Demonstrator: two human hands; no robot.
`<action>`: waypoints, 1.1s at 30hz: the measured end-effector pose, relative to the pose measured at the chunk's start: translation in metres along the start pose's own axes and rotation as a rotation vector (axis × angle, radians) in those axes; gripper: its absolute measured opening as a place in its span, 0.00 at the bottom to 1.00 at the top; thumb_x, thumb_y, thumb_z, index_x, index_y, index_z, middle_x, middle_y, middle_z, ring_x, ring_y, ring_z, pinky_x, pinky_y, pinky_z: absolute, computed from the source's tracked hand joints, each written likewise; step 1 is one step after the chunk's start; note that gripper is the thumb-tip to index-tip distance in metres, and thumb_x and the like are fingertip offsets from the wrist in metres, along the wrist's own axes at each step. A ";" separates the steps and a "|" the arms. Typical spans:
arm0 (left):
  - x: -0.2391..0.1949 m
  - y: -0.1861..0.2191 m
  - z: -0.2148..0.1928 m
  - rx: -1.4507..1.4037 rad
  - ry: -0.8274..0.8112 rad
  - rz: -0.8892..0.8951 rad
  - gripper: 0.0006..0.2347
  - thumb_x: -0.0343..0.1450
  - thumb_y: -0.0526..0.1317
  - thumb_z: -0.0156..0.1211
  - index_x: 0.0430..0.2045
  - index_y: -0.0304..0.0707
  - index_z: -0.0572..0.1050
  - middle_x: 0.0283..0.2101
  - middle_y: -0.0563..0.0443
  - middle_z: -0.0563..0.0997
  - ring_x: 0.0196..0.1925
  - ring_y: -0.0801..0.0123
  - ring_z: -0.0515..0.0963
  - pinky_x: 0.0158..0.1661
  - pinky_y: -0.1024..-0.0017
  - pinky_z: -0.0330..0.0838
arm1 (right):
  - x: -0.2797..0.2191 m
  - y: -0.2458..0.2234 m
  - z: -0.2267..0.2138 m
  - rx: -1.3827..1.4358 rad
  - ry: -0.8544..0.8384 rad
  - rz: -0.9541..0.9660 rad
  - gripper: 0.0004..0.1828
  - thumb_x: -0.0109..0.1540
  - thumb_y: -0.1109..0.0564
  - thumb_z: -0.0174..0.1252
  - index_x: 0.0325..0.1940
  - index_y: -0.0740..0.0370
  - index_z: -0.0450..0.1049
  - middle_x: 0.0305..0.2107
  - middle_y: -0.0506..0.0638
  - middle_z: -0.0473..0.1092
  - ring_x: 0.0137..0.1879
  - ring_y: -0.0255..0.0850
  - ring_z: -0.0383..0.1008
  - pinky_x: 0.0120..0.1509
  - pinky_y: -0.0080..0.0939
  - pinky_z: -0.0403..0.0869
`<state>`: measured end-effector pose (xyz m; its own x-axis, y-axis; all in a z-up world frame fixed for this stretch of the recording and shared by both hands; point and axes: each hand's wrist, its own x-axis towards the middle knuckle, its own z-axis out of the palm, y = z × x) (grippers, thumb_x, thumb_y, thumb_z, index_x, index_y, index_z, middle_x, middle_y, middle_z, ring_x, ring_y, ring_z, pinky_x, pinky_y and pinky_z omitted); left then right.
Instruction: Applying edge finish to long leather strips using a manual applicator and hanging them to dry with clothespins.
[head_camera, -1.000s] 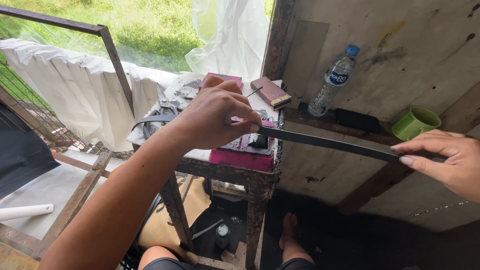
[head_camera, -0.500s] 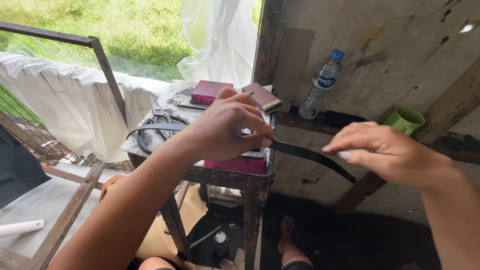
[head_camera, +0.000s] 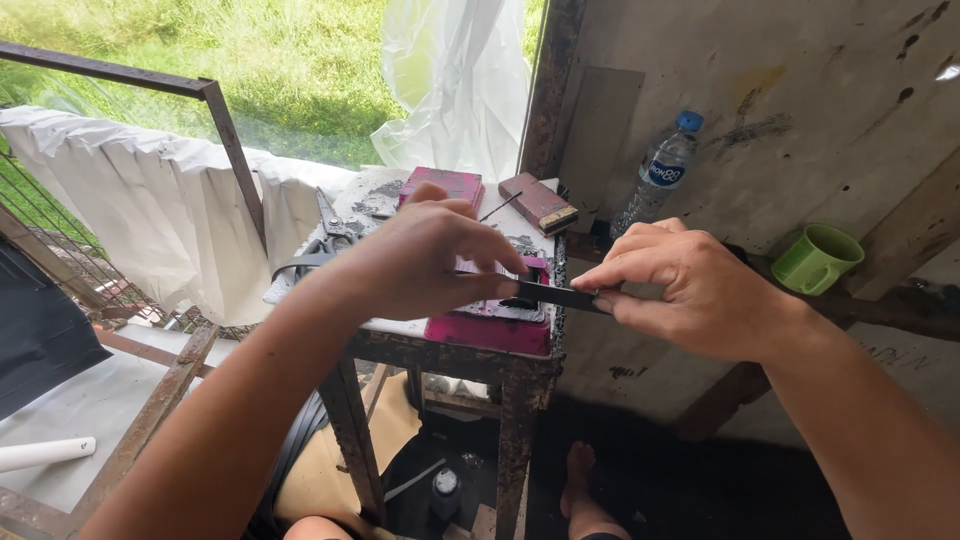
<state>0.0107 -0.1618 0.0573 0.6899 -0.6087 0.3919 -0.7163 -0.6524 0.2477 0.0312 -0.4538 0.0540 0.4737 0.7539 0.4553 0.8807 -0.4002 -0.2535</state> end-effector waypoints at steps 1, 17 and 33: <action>-0.006 -0.001 -0.008 -0.027 -0.071 -0.102 0.11 0.70 0.53 0.62 0.41 0.61 0.84 0.35 0.66 0.89 0.41 0.75 0.79 0.56 0.64 0.52 | 0.002 0.002 0.003 -0.034 0.011 -0.013 0.11 0.58 0.60 0.64 0.44 0.54 0.85 0.31 0.42 0.81 0.41 0.34 0.79 0.57 0.42 0.65; -0.095 -0.102 -0.039 -0.218 0.147 -0.313 0.09 0.65 0.44 0.69 0.36 0.49 0.87 0.31 0.56 0.85 0.38 0.72 0.79 0.40 0.70 0.71 | 0.024 0.022 0.027 -0.114 0.001 -0.012 0.13 0.60 0.59 0.63 0.47 0.49 0.85 0.27 0.36 0.76 0.40 0.33 0.72 0.58 0.45 0.57; -0.099 -0.102 -0.027 0.096 0.195 -0.370 0.06 0.61 0.50 0.76 0.29 0.65 0.88 0.32 0.66 0.81 0.43 0.76 0.73 0.56 0.66 0.48 | 0.021 0.028 0.032 -0.127 0.010 -0.017 0.13 0.59 0.59 0.63 0.45 0.45 0.86 0.27 0.33 0.75 0.42 0.33 0.70 0.57 0.45 0.53</action>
<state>0.0122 -0.0224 0.0174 0.8591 -0.2346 0.4548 -0.4046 -0.8556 0.3230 0.0653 -0.4320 0.0292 0.4585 0.7560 0.4672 0.8821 -0.4510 -0.1359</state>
